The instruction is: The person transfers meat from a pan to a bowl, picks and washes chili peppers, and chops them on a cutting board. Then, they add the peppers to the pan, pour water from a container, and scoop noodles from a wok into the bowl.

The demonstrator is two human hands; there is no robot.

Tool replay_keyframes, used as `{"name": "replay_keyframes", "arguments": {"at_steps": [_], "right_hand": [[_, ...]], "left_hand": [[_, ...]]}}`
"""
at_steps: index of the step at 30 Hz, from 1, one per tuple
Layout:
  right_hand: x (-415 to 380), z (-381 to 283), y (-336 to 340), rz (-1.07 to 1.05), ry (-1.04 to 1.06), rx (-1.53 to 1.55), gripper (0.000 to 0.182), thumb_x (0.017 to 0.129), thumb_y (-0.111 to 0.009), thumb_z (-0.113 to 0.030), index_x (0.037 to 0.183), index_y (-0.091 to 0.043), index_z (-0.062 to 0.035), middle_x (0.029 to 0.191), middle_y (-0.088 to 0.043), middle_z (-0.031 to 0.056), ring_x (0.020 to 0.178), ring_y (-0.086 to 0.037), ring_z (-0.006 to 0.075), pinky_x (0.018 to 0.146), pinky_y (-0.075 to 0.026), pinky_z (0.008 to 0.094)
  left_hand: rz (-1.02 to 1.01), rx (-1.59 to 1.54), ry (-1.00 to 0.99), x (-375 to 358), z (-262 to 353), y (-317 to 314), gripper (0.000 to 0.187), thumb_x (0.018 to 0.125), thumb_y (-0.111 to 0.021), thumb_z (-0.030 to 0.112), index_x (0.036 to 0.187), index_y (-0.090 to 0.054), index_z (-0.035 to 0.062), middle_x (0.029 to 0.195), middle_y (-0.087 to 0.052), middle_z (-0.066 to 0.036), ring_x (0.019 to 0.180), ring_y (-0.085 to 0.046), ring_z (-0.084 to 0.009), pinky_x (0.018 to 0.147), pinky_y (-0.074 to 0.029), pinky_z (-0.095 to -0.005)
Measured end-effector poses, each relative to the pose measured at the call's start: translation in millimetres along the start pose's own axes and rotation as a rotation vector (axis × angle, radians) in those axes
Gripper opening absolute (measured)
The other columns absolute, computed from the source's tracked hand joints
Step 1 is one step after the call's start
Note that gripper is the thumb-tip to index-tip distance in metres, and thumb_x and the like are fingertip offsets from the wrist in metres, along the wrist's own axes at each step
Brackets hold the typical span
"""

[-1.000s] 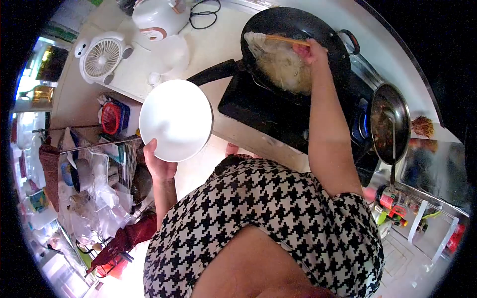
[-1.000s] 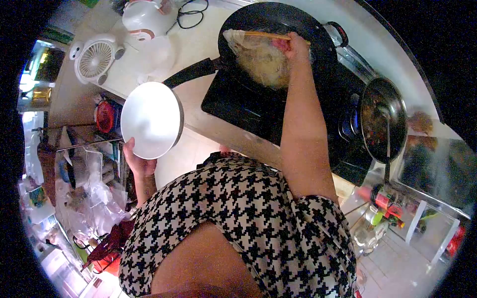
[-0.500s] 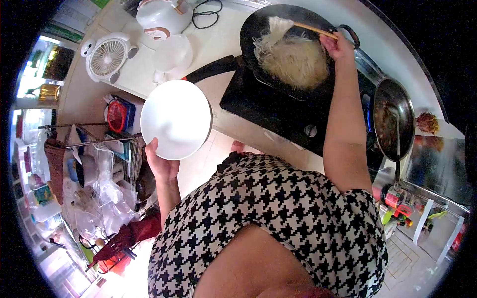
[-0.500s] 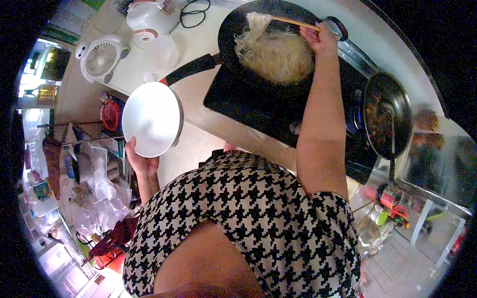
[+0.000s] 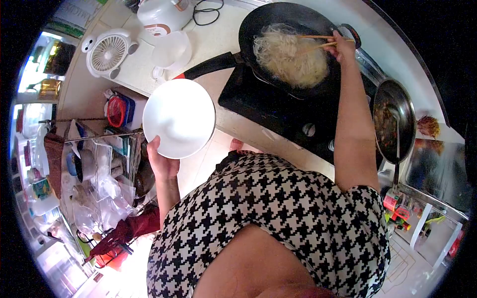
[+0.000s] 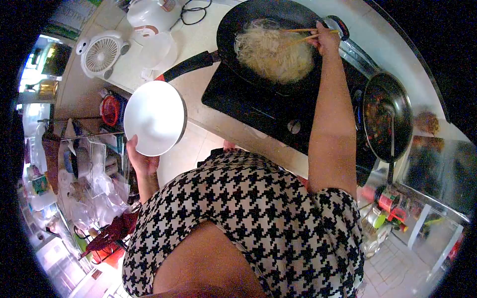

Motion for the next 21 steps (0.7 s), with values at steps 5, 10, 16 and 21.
{"name": "replay_keyframes", "arguments": {"at_steps": [5,10,16,21], "right_hand": [[3,17,-9,0.07,0.107,0.249,0.017,0.082,-0.052,-0.012,0.083,-0.044,0.0027,0.076,-0.054,0.0183,0.055,-0.059,0.0274,0.044,-0.054,0.0351],[0,14,-19,0.127,0.053,0.275,0.017,0.079,-0.048,-0.006,0.085,-0.041,0.0079,0.075,-0.054,0.0206,0.053,-0.059,0.0328,0.038,-0.051,0.0403],[-7,31,-23,0.111,-0.148,0.514,0.016,0.078,-0.044,-0.007,0.081,-0.039,0.0085,0.076,-0.052,0.0245,0.055,-0.058,0.0349,0.044,-0.053,0.0446],[1,58,-29,0.148,-0.283,0.594,0.014,0.078,-0.044,-0.007,0.077,-0.039,0.0056,0.07,-0.05,0.0208,0.051,-0.055,0.0345,0.047,-0.054,0.0444]], "left_hand": [[-0.021,0.0,-0.016,-6,5,-11,0.065,0.073,-0.053,0.031,0.124,-0.03,-0.0016,0.117,-0.044,-0.015,0.106,-0.046,-0.0267,0.085,-0.042,-0.0377],[-0.027,-0.015,-0.026,-8,9,-24,0.065,0.073,-0.053,0.031,0.124,-0.03,-0.0015,0.117,-0.044,-0.014,0.106,-0.046,-0.026,0.086,-0.042,-0.0373],[-0.057,0.009,-0.018,-13,17,-45,0.066,0.073,-0.054,0.031,0.124,-0.03,-0.0025,0.115,-0.044,-0.016,0.106,-0.046,-0.0272,0.086,-0.042,-0.0379],[-0.065,0.044,0.02,-10,12,-38,0.06,0.076,-0.051,0.033,0.124,-0.033,0.0017,0.117,-0.045,-0.013,0.106,-0.046,-0.0266,0.087,-0.04,-0.0409]]}}
Point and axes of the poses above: each hand's wrist, its own x-axis towards the middle knuckle, its own y-axis out of the back of the hand, z = x × y, the point moved 4 cm from there along x, towards the middle knuckle
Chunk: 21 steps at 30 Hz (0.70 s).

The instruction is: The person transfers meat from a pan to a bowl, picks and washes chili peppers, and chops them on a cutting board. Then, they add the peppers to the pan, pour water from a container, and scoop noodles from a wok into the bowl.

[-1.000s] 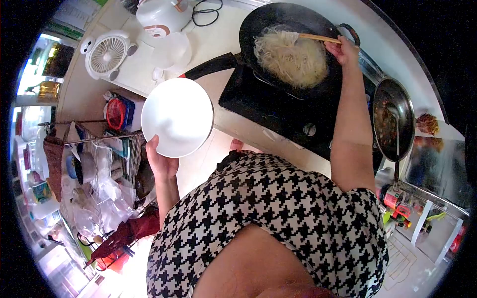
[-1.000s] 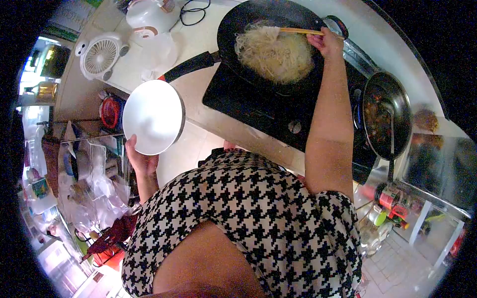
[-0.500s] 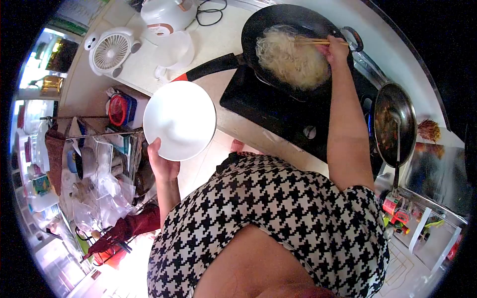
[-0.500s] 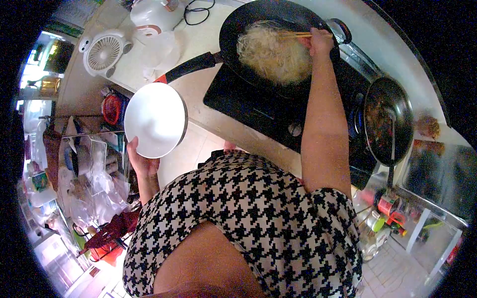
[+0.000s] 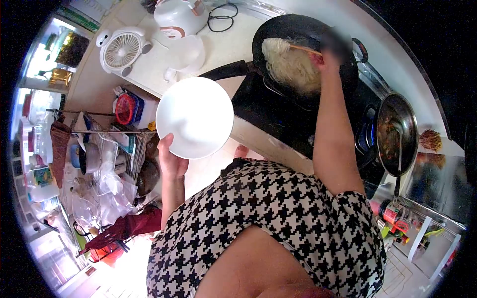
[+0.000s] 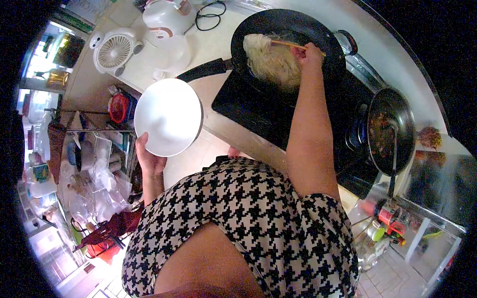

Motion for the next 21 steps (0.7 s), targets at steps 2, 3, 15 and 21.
{"name": "replay_keyframes", "arguments": {"at_steps": [2,3,15,21], "right_hand": [[-9,2,-3,0.003,-0.051,0.065,0.014,0.079,-0.044,-0.008,0.078,-0.039,0.0048,0.068,-0.05,0.0189,0.051,-0.055,0.0331,0.047,-0.054,0.0439],[-11,3,-6,-0.004,-0.084,0.08,0.013,0.079,-0.044,-0.008,0.077,-0.039,0.0042,0.068,-0.05,0.0186,0.051,-0.055,0.0324,0.047,-0.054,0.0439],[-45,-16,-68,-0.118,0.088,-0.018,0.013,0.08,-0.043,-0.005,0.076,-0.038,0.0067,0.07,-0.049,0.0191,0.056,-0.054,0.0305,0.057,-0.056,0.0421],[-31,2,-50,-0.021,0.082,-0.2,0.014,0.08,-0.042,-0.004,0.083,-0.036,0.0082,0.078,-0.051,0.0235,0.057,-0.058,0.0339,0.05,-0.054,0.0496]], "left_hand": [[-0.014,-0.003,0.014,3,-2,2,0.06,0.076,-0.051,0.033,0.124,-0.033,0.0018,0.117,-0.045,-0.013,0.106,-0.046,-0.0267,0.086,-0.04,-0.0408],[-0.018,-0.007,0.021,3,-2,3,0.06,0.076,-0.051,0.033,0.124,-0.033,0.0018,0.117,-0.045,-0.013,0.106,-0.045,-0.0267,0.086,-0.04,-0.0407],[-0.046,0.14,0.189,22,-9,-1,0.069,0.07,-0.05,0.046,0.119,-0.036,-0.0003,0.097,-0.052,-0.015,0.067,-0.056,-0.02,0.04,-0.039,-0.0283],[-0.137,0.075,0.153,27,-15,-11,0.075,0.069,-0.053,0.042,0.126,-0.026,0.0013,0.115,-0.041,-0.019,0.102,-0.047,-0.0303,0.077,-0.046,-0.0415]]}}
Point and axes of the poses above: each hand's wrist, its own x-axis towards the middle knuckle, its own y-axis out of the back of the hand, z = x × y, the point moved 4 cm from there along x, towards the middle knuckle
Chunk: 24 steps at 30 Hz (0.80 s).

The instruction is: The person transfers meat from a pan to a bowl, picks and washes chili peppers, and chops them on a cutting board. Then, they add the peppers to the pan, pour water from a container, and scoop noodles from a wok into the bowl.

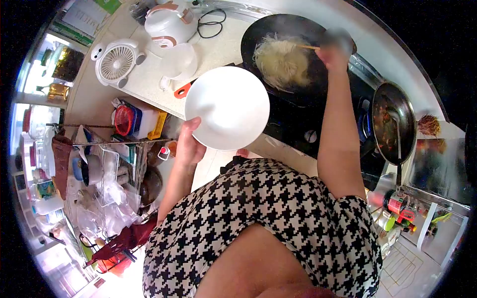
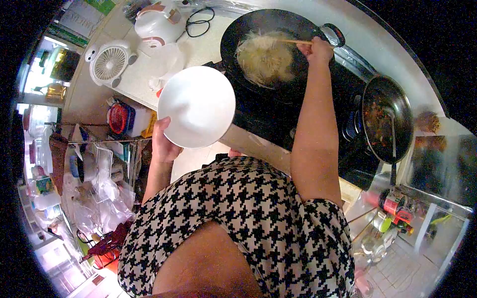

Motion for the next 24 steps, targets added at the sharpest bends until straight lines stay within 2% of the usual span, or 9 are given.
{"name": "replay_keyframes", "arguments": {"at_steps": [1,8,11,13,17,20,22,24], "right_hand": [[3,2,5,-0.002,0.001,-0.002,0.014,0.08,-0.042,-0.004,0.083,-0.036,0.0081,0.078,-0.051,0.0237,0.057,-0.058,0.0346,0.05,-0.054,0.0494],[4,-7,21,-0.063,-0.032,-0.074,0.014,0.078,-0.043,-0.004,0.083,-0.035,0.0073,0.075,-0.048,0.0211,0.059,-0.057,0.0364,0.054,-0.055,0.049],[7,-3,22,0.014,-0.079,-0.057,0.018,0.081,-0.043,-0.007,0.082,-0.039,0.0106,0.079,-0.053,0.0247,0.066,-0.06,0.0372,0.054,-0.056,0.0364],[5,-1,21,0.015,-0.08,-0.01,0.019,0.081,-0.043,-0.008,0.084,-0.039,0.011,0.082,-0.054,0.0261,0.068,-0.06,0.038,0.056,-0.056,0.0369],[-4,2,15,0.056,-0.123,0.084,0.022,0.081,-0.044,-0.008,0.086,-0.04,0.0129,0.086,-0.054,0.0281,0.068,-0.061,0.0369,0.056,-0.056,0.036],[22,15,21,-0.05,-0.236,0.079,0.024,0.081,-0.045,-0.008,0.086,-0.042,0.0144,0.085,-0.055,0.0281,0.069,-0.061,0.0353,0.054,-0.056,0.0338],[2,9,14,-0.073,-0.187,0.09,0.024,0.08,-0.045,-0.008,0.085,-0.044,0.0147,0.084,-0.056,0.0275,0.069,-0.061,0.0343,0.055,-0.056,0.0328],[-8,0,7,-0.096,-0.154,0.124,0.023,0.08,-0.045,-0.008,0.084,-0.045,0.0145,0.082,-0.057,0.0269,0.069,-0.061,0.0338,0.056,-0.056,0.0325]], "left_hand": [[-0.017,0.001,0.008,-1,0,-1,0.076,0.069,-0.054,0.042,0.127,-0.025,0.0018,0.118,-0.039,-0.02,0.106,-0.045,-0.0315,0.083,-0.044,-0.0431],[0.031,0.03,0.008,-4,4,6,0.077,0.067,-0.055,0.042,0.127,-0.025,0.0036,0.114,-0.041,-0.019,0.1,-0.049,-0.0307,0.078,-0.047,-0.0412],[0.049,0.025,0.009,-3,2,11,0.077,0.066,-0.056,0.042,0.127,-0.025,0.0035,0.114,-0.042,-0.019,0.098,-0.05,-0.0302,0.075,-0.048,-0.0389],[0.063,0.005,-0.022,-3,1,10,0.077,0.067,-0.055,0.041,0.127,-0.025,0.0028,0.114,-0.042,-0.019,0.098,-0.05,-0.0301,0.075,-0.048,-0.0374],[0.012,-0.009,0.007,-2,2,10,0.074,0.07,-0.054,0.038,0.126,-0.025,0.0003,0.116,-0.041,-0.02,0.102,-0.048,-0.0303,0.081,-0.045,-0.0392],[-0.01,-0.047,-0.012,-1,3,6,0.069,0.072,-0.052,0.033,0.126,-0.026,-0.0024,0.118,-0.041,-0.019,0.104,-0.047,-0.0289,0.086,-0.042,-0.0394],[-0.01,-0.091,-0.018,-1,4,3,0.063,0.073,-0.051,0.026,0.124,-0.028,-0.0049,0.118,-0.043,-0.017,0.106,-0.046,-0.0259,0.089,-0.039,-0.0377],[-0.022,-0.097,-0.005,-1,4,2,0.063,0.074,-0.051,0.026,0.124,-0.029,-0.005,0.118,-0.043,-0.017,0.107,-0.045,-0.0256,0.089,-0.038,-0.0376]]}}
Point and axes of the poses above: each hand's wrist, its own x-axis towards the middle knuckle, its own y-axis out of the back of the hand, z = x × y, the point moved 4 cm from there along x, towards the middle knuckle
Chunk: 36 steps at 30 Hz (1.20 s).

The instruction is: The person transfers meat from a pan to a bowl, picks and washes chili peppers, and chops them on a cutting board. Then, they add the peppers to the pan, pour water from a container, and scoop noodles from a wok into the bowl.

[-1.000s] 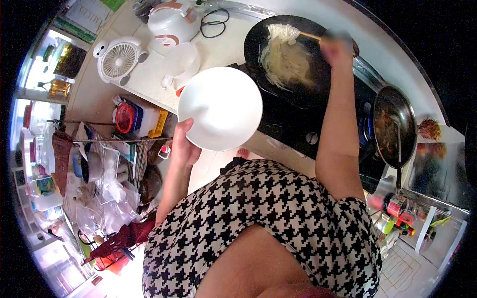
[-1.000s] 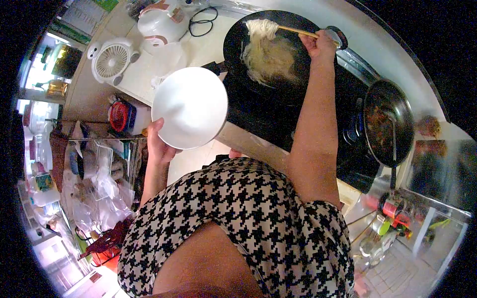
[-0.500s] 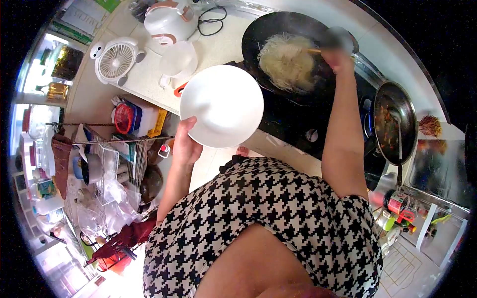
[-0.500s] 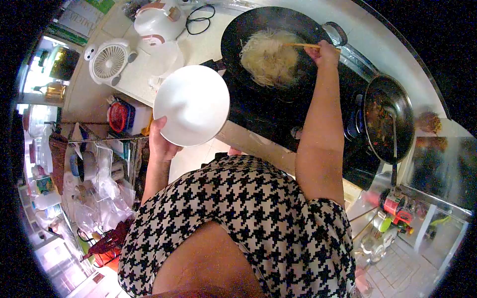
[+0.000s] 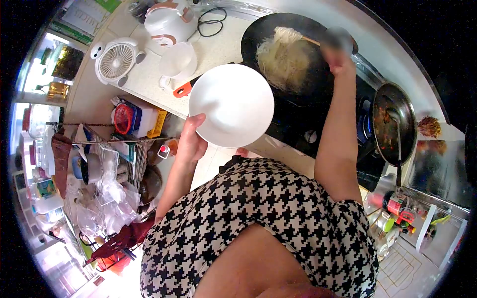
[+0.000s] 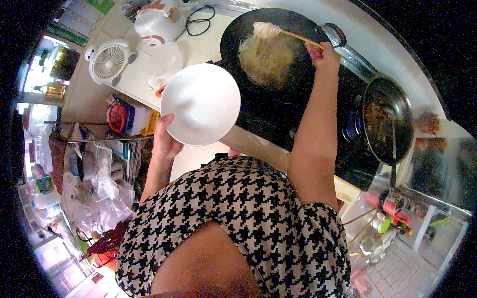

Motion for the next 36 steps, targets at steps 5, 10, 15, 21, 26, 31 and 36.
{"name": "replay_keyframes", "arguments": {"at_steps": [5,10,15,21,26,31,36], "right_hand": [[1,-20,-10,-0.004,0.098,0.04,0.021,0.079,-0.045,-0.007,0.085,-0.045,0.0133,0.082,-0.056,0.0271,0.069,-0.061,0.0336,0.057,-0.056,0.0335],[-33,-31,-36,-0.097,0.223,0.036,0.017,0.081,-0.039,-0.005,0.086,-0.037,0.0108,0.071,-0.052,0.0212,0.059,-0.059,0.0346,0.052,-0.056,0.0406],[-14,-9,-17,-0.037,0.186,-0.134,0.015,0.08,-0.042,-0.005,0.085,-0.036,0.0082,0.072,-0.051,0.0216,0.057,-0.06,0.0339,0.051,-0.056,0.0413],[-5,14,-2,-0.004,0.151,-0.178,0.015,0.08,-0.043,-0.007,0.08,-0.041,0.0081,0.07,-0.053,0.0194,0.06,-0.06,0.0314,0.055,-0.056,0.0388],[-32,-1,-21,-0.046,0.123,-0.014,0.014,0.08,-0.041,-0.006,0.074,-0.04,0.0074,0.063,-0.049,0.0177,0.055,-0.059,0.0302,0.052,-0.056,0.0397],[-36,-20,-22,-0.09,0.198,0.111,0.012,0.079,-0.044,-0.002,0.078,-0.044,0.0106,0.074,-0.055,0.0203,0.065,-0.06,0.0327,0.062,-0.056,0.0378],[-57,-32,-48,-0.068,0.231,0.161,0.011,0.078,-0.045,-0.001,0.078,-0.044,0.0098,0.08,-0.054,0.0207,0.072,-0.059,0.0324,0.068,-0.055,0.0408]], "left_hand": [[-0.004,0.03,0.018,2,0,4,0.063,0.075,-0.051,0.027,0.124,-0.029,-0.0041,0.118,-0.042,-0.017,0.108,-0.043,-0.0254,0.09,-0.037,-0.0377],[0.016,0.083,0.0,0,4,6,0.064,0.075,-0.05,0.029,0.126,-0.027,-0.0028,0.119,-0.042,-0.017,0.11,-0.042,-0.0256,0.091,-0.037,-0.0385],[0.031,0.093,0.006,2,-1,17,0.065,0.074,-0.049,0.028,0.126,-0.027,-0.0024,0.121,-0.04,-0.017,0.111,-0.042,-0.0258,0.091,-0.037,-0.0385],[0.059,0.083,0.002,1,-6,21,0.065,0.073,-0.049,0.029,0.126,-0.027,-0.0018,0.121,-0.04,-0.017,0.111,-0.042,-0.0259,0.089,-0.039,-0.0382],[0.057,0.081,0.008,0,-8,21,0.065,0.073,-0.05,0.029,0.126,-0.027,-0.0013,0.12,-0.041,-0.016,0.109,-0.043,-0.0247,0.088,-0.04,-0.0375],[0.068,0.109,0.019,1,-10,24,0.065,0.074,-0.051,0.03,0.127,-0.025,0.001,0.119,-0.041,-0.015,0.107,-0.045,-0.0235,0.084,-0.043,-0.0366],[0.065,0.139,0.025,-1,-5,22,0.066,0.075,-0.05,0.03,0.128,-0.023,0.0019,0.117,-0.042,-0.015,0.101,-0.05,-0.0232,0.075,-0.049,-0.0339]]}}
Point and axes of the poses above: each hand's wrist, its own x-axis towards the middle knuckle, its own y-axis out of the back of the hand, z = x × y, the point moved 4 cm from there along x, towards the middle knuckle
